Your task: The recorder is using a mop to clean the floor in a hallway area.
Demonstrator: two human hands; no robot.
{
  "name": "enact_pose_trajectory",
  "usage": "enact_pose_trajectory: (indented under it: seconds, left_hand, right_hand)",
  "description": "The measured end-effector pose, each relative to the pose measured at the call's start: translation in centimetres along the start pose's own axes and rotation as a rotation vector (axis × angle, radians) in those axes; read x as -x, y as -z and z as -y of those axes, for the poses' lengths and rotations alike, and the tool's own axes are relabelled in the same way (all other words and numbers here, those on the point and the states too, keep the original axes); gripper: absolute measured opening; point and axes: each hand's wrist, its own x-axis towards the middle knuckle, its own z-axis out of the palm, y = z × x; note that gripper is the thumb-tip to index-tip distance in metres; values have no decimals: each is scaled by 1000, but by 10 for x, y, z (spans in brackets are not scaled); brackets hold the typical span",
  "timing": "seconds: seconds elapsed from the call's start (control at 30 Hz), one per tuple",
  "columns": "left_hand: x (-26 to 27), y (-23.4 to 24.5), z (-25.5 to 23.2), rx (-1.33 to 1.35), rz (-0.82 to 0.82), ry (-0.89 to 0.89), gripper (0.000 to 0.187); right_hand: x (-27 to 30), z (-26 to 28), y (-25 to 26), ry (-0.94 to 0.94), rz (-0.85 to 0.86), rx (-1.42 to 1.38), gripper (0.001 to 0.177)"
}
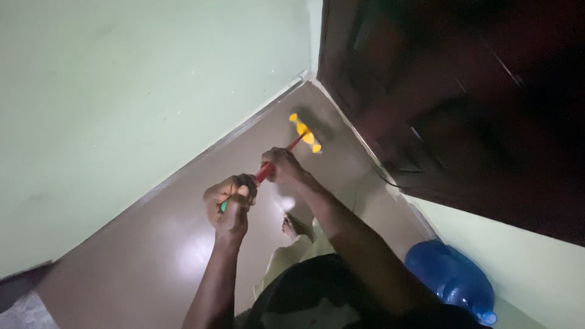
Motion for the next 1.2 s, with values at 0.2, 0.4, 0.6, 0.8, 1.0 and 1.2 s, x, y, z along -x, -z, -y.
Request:
enact_pose_trajectory:
  seconds: [0.2,0.4,0.6,0.8,1.0,1.2]
  left_hand:
    - [-22,-19,55,90,44,-9,37]
    - [-51,-41,88,-102,96,114,24]
    - [-88,-21,76,-96,-30,190,33]
    - [-67,7,107,-181,-192,174,43]
    - [-25,43,67,-482,-201,181,49]
    - [-13,27,-32,-342,-198,64,41]
  right_hand:
    - [-25,-62,36,72,-20,156,26]
    - [-45,-131,35,50,-99,253,23]
    - [-78,-124,14,-88,-40,198,16]
    - [-84,-149,-49,-112,417,291,10]
    - [-57,-68,-61,-113,374,89,17]
    - [-39,29,-41,-110,376,-130,18]
